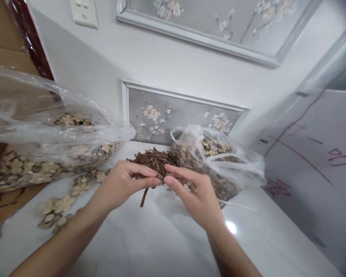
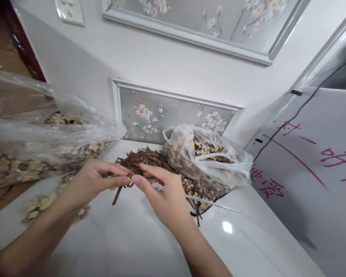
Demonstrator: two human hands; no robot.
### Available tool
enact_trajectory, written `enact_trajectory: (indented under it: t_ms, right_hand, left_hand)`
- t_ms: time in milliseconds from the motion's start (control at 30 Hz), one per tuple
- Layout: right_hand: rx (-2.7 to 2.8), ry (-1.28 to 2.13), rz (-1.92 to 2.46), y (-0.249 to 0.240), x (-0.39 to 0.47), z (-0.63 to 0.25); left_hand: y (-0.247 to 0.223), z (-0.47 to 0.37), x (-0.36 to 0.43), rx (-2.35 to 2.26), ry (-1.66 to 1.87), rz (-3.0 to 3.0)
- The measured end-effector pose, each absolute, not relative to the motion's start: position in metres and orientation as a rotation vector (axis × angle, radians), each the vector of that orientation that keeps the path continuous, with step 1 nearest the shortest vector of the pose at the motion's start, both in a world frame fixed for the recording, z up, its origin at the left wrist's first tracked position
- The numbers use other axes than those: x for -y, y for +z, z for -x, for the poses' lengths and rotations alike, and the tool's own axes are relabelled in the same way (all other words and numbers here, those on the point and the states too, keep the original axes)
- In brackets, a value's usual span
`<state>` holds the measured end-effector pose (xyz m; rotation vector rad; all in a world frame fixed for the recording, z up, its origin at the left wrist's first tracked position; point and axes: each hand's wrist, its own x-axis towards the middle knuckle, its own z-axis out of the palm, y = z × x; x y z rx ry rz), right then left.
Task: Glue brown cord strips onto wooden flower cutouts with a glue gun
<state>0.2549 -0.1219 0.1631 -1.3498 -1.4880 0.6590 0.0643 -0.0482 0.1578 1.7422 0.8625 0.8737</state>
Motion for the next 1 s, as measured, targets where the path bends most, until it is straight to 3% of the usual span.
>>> enact_trajectory:
  t_ms: [133,433,1000]
  right_hand:
    - [1.340,1.032,1.157,0.155,0.094,-0.242]
    - [1.312,1.052,1.142,0.139,0.077,-0.237]
    - [1.083,0.999,1.185,0.137,0.065,-0.263]
  left_hand:
    - [0.159,-0.065,0.047,-0.968,0.887,-1.808]
    - [0.146,-0.074,0.044,-1.233,0.911,-1.837]
    - [0.132,-0.082,0.015,-0.684,0.577,-1.635]
